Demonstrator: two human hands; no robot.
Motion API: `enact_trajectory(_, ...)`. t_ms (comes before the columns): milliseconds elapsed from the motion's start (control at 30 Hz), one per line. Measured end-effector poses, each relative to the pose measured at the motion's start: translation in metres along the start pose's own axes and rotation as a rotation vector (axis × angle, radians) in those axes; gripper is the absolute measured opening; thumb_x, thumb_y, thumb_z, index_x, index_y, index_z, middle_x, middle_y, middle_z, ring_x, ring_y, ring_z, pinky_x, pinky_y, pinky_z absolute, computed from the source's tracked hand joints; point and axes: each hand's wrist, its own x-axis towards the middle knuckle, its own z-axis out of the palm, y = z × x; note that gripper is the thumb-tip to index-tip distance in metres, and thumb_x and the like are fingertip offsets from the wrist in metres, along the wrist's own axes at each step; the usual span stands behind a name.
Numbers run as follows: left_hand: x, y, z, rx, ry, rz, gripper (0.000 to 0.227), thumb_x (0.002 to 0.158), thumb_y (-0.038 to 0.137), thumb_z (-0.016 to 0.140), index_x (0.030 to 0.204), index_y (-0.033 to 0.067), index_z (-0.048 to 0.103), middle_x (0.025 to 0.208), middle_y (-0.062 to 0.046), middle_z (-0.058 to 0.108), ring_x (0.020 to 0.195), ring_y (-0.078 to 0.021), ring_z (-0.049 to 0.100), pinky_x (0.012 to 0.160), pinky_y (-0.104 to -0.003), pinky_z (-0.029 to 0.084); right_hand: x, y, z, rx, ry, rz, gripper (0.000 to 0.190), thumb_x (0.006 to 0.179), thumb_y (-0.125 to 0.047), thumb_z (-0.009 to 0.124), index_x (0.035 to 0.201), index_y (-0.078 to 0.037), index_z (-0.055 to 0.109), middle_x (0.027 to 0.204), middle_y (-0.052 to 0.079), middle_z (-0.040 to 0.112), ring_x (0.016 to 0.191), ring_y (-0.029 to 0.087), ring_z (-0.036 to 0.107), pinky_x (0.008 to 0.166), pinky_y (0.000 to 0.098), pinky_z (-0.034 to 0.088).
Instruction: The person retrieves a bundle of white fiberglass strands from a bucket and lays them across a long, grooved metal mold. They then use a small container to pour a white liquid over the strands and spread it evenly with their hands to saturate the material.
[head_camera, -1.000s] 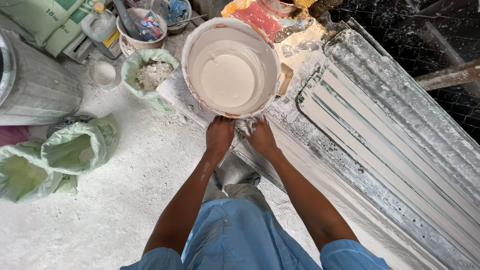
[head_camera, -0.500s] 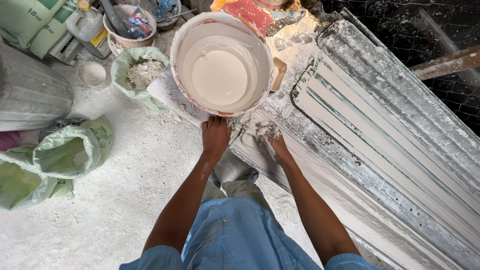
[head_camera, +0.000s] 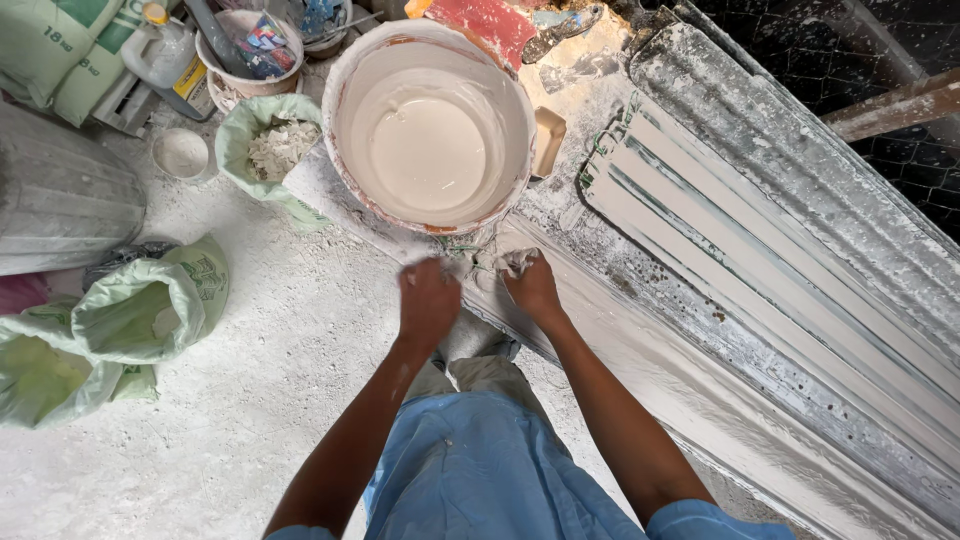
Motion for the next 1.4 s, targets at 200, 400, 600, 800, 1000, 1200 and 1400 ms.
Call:
enact_trajectory(200, -0.016, 0.004, 0.003, -0.011, 0.137, 0.122, 0.015, 0.089, 0.017, 0.066, 0.098, 0.0162, 0.078, 0.133, -0.017, 0.061, 0.128, -0.0312, 0.051, 0.104, -0.058, 0.037, -0.002, 0.019, 0.004, 0.05, -0.082, 0.072, 0.03, 0.081, -0.017, 0.079, 0.106, 0.0, 0.074, 0.099, 0.02, 0.074, 0.088, 0.033, 0.073, 0.079, 0.0405, 0.057)
enact_trajectory(400, -0.015, 0.006, -0.004, 0.014, -0.012, 0.13, 0.011, 0.089, 0.02, 0.067, 0.088, 0.0135, 0.077, 0.131, -0.016, 0.061, 0.128, -0.0317, 0.051, 0.105, -0.06, 0.037, -0.002, 0.02, 0.008, 0.08, -0.041, 0.304, 0.047, 0.079, -0.027, 0.083, 0.108, 0.007, 0.069, 0.089, 0.021, 0.076, 0.081, 0.032, 0.076, 0.075, 0.0388, 0.059)
enact_trajectory(600, 0.001, 0.036, -0.003, -0.045, 0.139, 0.271, 0.04, 0.086, 0.029, 0.066, 0.112, 0.0002, 0.075, 0.157, -0.012, 0.048, 0.146, -0.0311, 0.039, 0.109, -0.065, 0.034, -0.009, 0.009, 0.001, 0.063, -0.052, 0.321, 0.045, 0.08, -0.026, 0.082, 0.109, 0.006, 0.07, 0.089, 0.023, 0.076, 0.082, 0.034, 0.076, 0.074, 0.0393, 0.059)
enact_trajectory(800, 0.019, 0.031, -0.005, -0.054, -0.049, 0.236, 0.045, 0.088, 0.037, 0.065, 0.111, -0.0002, 0.074, 0.161, -0.01, 0.04, 0.15, -0.0351, 0.03, 0.11, -0.071, 0.03, -0.012, 0.0, -0.003, 0.07, -0.024, 0.26, 0.032, 0.079, -0.023, 0.083, 0.099, 0.001, 0.075, 0.09, 0.021, 0.076, 0.082, 0.035, 0.075, 0.074, 0.0405, 0.059)
enact_trajectory(1000, 0.025, 0.033, -0.011, -0.09, -0.146, 0.201, 0.05, 0.091, 0.042, 0.061, 0.113, -0.0009, 0.074, 0.16, -0.011, 0.039, 0.151, -0.0389, 0.026, 0.11, -0.072, 0.028, -0.028, 0.024, -0.016, 0.034, -0.021, 0.254, 0.037, 0.079, -0.028, 0.083, 0.106, -0.005, 0.076, 0.093, 0.019, 0.076, 0.08, 0.032, 0.075, 0.073, 0.04, 0.059)
enact_trajectory(1200, 0.02, 0.056, 0.004, -0.165, -0.056, 0.162, 0.06, 0.094, 0.048, 0.059, 0.124, -0.0026, 0.069, 0.159, -0.013, 0.04, 0.151, -0.0405, 0.021, 0.115, -0.073, 0.016, -0.098, 0.095, -0.084, -0.118, -0.105, 0.487, 0.041, 0.085, -0.032, 0.079, 0.118, -0.008, 0.072, 0.101, 0.017, 0.076, 0.085, 0.025, 0.075, 0.074, 0.0385, 0.062)
enact_trajectory(1400, -0.004, 0.137, 0.02, -0.282, -0.214, 0.297, 0.061, 0.098, 0.048, 0.057, 0.13, -0.0027, 0.064, 0.161, -0.013, 0.038, 0.155, -0.0391, 0.019, 0.117, -0.074, 0.015, -0.13, 0.105, -0.14, -0.156, -0.055, 0.426, 0.037, 0.083, -0.025, 0.079, 0.115, -0.006, 0.072, 0.107, 0.015, 0.075, 0.091, 0.026, 0.075, 0.081, 0.0368, 0.061)
